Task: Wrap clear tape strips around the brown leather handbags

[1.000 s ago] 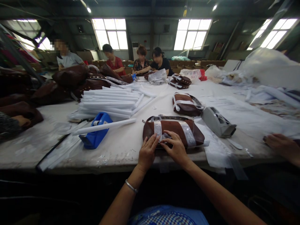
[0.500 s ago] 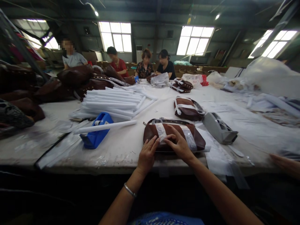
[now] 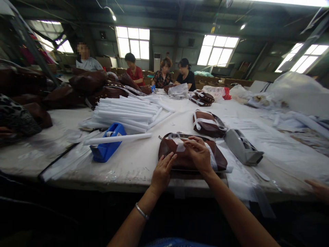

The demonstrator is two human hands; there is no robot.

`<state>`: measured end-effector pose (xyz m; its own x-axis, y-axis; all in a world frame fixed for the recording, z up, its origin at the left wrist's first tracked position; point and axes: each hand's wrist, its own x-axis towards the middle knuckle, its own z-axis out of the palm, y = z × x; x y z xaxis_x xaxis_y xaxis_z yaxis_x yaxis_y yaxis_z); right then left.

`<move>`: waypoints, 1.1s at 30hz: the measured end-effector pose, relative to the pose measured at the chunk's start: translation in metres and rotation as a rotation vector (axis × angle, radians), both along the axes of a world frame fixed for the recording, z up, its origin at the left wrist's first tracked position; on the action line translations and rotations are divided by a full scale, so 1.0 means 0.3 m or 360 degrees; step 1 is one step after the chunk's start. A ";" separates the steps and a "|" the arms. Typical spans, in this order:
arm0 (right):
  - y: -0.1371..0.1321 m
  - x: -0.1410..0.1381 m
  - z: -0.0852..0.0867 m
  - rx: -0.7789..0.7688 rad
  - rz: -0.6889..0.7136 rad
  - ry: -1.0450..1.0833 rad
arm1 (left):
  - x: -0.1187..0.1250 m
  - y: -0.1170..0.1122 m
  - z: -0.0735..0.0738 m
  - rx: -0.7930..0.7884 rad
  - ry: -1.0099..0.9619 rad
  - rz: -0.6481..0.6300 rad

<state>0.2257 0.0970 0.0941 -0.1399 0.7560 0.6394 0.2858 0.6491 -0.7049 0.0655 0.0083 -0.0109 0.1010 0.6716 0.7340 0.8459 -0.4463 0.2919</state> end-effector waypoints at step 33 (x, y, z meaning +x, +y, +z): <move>-0.126 0.084 -0.194 0.0459 0.0038 -0.0627 | 0.001 -0.003 -0.001 0.0017 0.0035 -0.0010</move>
